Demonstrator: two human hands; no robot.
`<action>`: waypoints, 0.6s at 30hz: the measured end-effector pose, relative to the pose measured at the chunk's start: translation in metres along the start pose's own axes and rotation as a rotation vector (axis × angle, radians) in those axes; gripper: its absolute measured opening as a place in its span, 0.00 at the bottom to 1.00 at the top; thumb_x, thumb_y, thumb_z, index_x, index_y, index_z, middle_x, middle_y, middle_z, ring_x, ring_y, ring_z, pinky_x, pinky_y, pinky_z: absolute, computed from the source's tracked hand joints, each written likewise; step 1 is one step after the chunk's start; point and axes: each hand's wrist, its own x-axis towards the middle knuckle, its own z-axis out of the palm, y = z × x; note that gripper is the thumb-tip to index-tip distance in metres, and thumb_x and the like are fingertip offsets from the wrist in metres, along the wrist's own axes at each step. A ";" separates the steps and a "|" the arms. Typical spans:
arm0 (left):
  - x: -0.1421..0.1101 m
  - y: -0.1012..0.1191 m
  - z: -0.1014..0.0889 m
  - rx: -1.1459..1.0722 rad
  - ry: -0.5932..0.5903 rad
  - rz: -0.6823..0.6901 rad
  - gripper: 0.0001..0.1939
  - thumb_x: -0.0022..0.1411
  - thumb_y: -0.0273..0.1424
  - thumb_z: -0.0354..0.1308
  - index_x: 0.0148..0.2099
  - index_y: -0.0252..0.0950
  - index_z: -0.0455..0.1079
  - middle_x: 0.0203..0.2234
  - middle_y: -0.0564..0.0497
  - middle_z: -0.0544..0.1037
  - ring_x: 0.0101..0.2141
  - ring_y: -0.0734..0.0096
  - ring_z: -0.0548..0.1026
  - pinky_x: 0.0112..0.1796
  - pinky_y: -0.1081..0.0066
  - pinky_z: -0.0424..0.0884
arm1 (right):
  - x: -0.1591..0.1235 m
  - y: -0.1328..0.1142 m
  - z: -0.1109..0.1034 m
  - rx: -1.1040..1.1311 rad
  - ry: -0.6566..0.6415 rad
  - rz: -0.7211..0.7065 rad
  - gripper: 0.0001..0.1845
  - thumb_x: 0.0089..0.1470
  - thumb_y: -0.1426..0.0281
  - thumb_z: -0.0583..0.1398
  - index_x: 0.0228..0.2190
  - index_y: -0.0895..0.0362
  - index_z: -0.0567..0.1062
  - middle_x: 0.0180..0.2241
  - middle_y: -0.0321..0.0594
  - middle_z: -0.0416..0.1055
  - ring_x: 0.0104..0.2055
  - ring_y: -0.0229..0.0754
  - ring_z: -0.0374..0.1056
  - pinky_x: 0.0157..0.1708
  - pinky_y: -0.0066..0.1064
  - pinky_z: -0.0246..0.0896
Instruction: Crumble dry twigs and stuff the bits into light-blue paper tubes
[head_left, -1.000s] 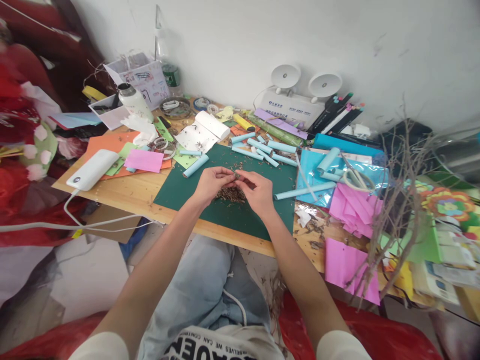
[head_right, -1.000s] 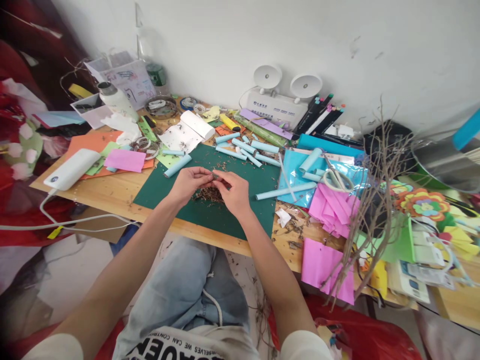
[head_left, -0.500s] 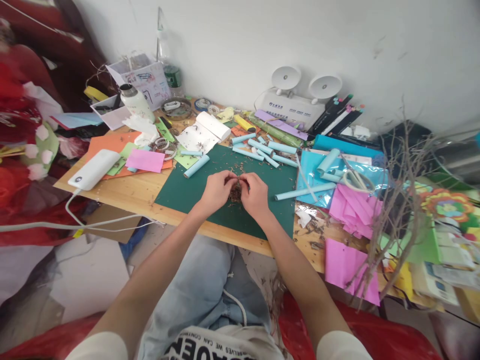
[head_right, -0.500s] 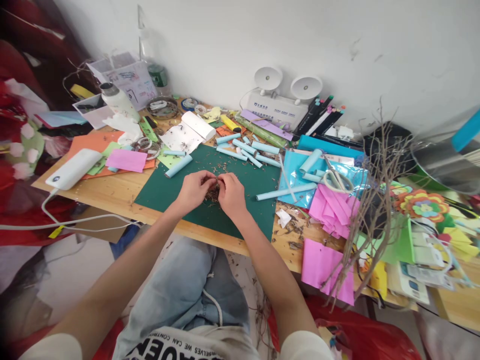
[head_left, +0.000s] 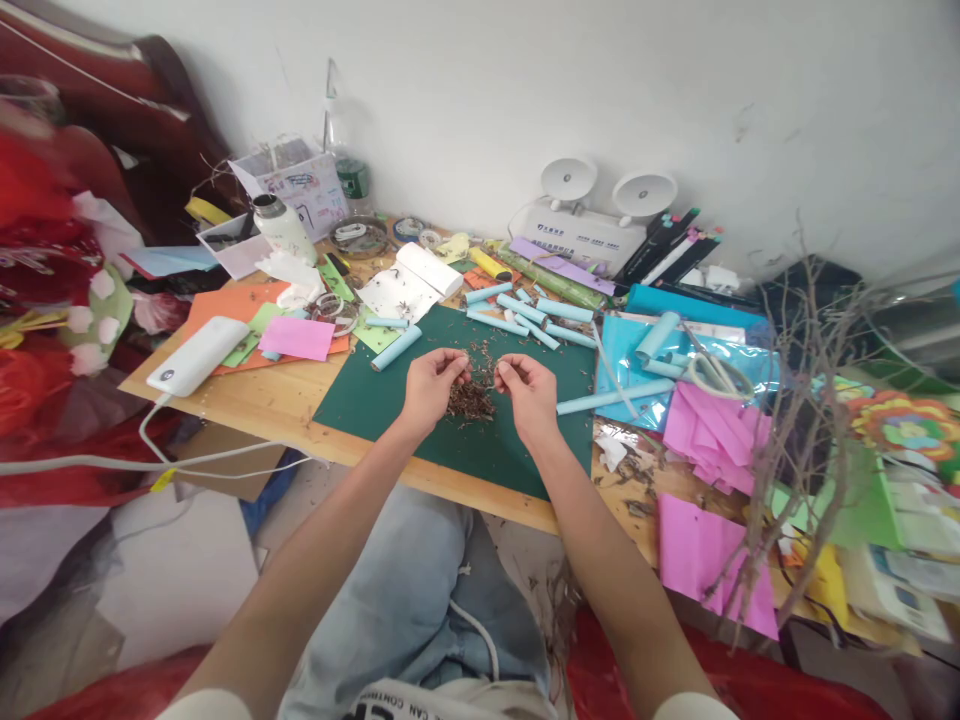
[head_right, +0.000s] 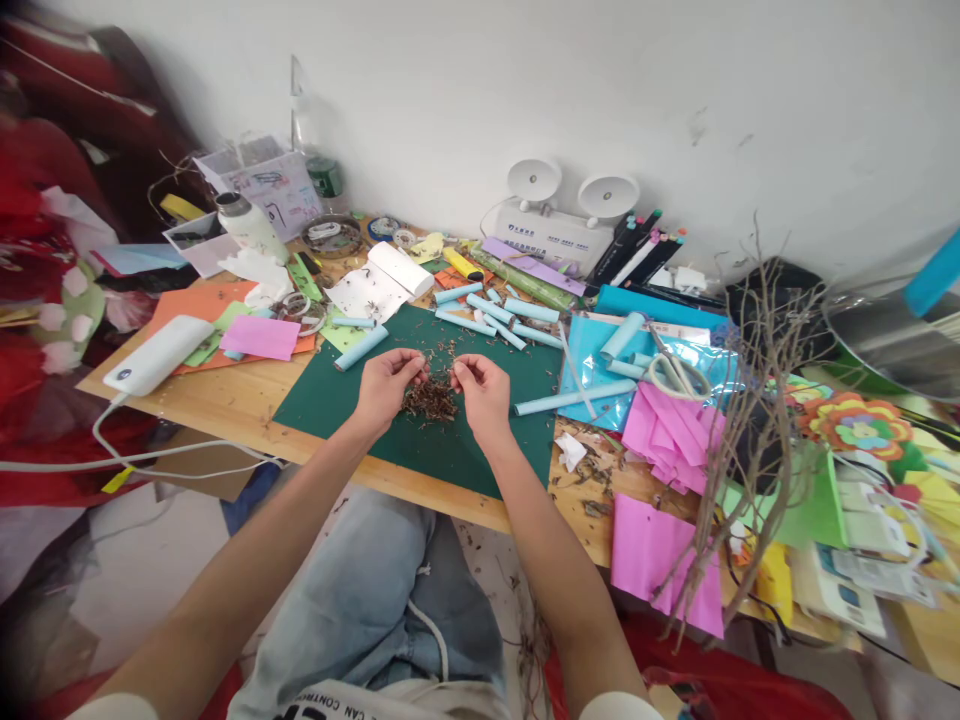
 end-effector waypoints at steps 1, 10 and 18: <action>0.001 0.000 -0.001 -0.064 -0.012 -0.037 0.09 0.55 0.34 0.63 0.33 0.32 0.73 0.24 0.52 0.76 0.25 0.75 0.72 0.31 0.73 0.68 | -0.001 -0.001 0.000 -0.079 0.013 -0.045 0.10 0.48 0.62 0.63 0.30 0.56 0.75 0.23 0.35 0.71 0.25 0.37 0.65 0.28 0.30 0.63; 0.002 0.002 -0.006 -0.159 -0.021 -0.157 0.16 0.43 0.35 0.73 0.34 0.31 0.78 0.26 0.48 0.80 0.28 0.71 0.76 0.37 0.68 0.74 | -0.006 -0.006 -0.004 -0.473 -0.087 -0.264 0.09 0.53 0.67 0.60 0.28 0.55 0.81 0.33 0.42 0.78 0.34 0.43 0.73 0.35 0.34 0.68; -0.005 0.007 -0.003 0.129 -0.110 -0.041 0.09 0.49 0.33 0.68 0.32 0.33 0.80 0.26 0.49 0.81 0.29 0.68 0.78 0.33 0.69 0.74 | -0.011 -0.010 0.001 -0.402 -0.054 -0.352 0.13 0.55 0.60 0.62 0.38 0.53 0.81 0.37 0.42 0.78 0.37 0.43 0.74 0.38 0.33 0.70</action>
